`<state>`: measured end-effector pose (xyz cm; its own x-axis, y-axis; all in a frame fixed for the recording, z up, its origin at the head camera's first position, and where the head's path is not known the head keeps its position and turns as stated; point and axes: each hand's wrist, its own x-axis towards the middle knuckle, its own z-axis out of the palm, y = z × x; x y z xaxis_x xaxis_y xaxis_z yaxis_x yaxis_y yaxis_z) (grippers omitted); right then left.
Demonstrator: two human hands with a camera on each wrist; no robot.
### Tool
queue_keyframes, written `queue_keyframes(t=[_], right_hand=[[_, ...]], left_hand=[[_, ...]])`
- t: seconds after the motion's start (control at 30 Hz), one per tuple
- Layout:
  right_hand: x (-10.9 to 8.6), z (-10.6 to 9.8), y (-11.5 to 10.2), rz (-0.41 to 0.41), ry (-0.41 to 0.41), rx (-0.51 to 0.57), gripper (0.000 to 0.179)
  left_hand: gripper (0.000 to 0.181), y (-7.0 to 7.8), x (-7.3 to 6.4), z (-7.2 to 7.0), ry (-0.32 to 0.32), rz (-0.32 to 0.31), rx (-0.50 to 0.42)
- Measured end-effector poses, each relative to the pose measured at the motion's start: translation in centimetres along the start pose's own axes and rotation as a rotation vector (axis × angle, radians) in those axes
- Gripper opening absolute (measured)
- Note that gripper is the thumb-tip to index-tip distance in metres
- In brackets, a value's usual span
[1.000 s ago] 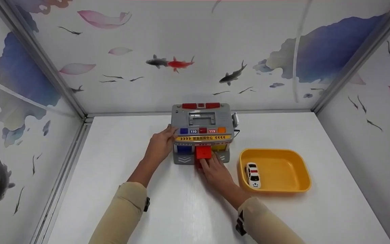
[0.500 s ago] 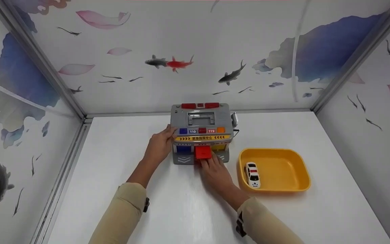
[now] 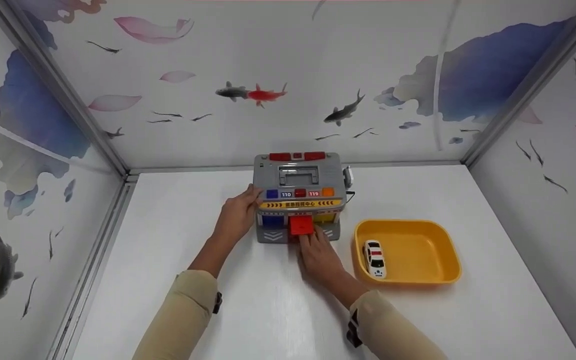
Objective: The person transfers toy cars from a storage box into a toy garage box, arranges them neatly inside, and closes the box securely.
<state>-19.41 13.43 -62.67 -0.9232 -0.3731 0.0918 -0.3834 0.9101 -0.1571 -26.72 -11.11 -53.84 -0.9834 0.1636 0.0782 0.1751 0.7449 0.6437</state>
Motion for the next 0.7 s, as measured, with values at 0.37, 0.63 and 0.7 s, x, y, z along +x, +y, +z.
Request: queue_keyframes(t=[0.37,0.63,0.7], right_hand=[[-0.6,-1.1,0.7,-0.049,-0.036,0.052,0.054],[-1.4,-0.8,0.9,-0.098,-0.053,-0.024,0.065],[-1.5,-0.8,1.0,-0.093,-0.084,-0.030,0.069]], left_hand=[[0.044,0.1,0.0,0.0,0.017,0.022,-0.002],[0.043,-0.1,0.1,0.3,0.019,0.014,-0.010],[0.044,-0.1,0.0,0.3,0.021,0.012,-0.009]])
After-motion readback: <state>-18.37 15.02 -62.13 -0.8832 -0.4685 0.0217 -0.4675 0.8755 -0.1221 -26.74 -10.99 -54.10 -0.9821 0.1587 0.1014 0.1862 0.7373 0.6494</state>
